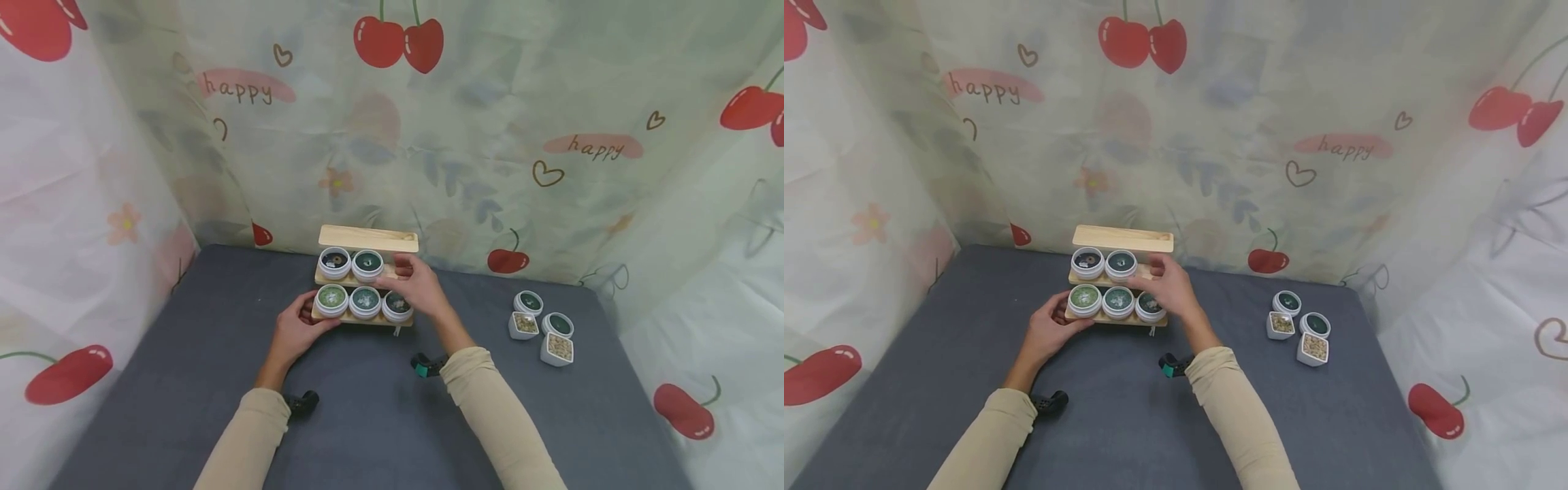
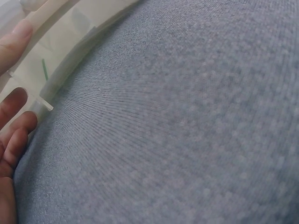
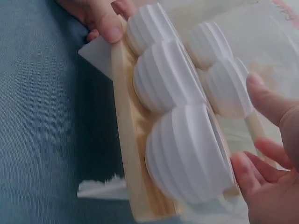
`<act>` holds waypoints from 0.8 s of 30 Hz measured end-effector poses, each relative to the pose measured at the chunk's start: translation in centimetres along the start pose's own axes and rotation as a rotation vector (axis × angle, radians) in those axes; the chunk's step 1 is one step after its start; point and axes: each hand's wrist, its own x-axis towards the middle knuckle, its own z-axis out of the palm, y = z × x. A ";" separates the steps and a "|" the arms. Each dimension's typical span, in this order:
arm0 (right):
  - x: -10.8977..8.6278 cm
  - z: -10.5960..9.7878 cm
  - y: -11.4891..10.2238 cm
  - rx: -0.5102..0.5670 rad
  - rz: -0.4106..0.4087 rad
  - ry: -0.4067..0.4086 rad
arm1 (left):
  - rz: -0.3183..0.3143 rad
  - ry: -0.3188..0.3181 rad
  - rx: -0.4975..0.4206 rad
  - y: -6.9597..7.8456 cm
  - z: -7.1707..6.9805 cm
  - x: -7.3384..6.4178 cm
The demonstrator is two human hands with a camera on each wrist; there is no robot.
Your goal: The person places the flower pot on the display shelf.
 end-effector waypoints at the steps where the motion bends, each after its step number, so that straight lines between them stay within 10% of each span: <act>1: -0.1 -0.2 0.1 0.010 -0.010 0.004 | -0.001 0.002 -0.002 0.0 0.0 0.0; 24: -4.9 -7.7 5.4 -0.131 -0.070 0.250 | 0.002 -0.010 0.010 0.0 -0.1 0.0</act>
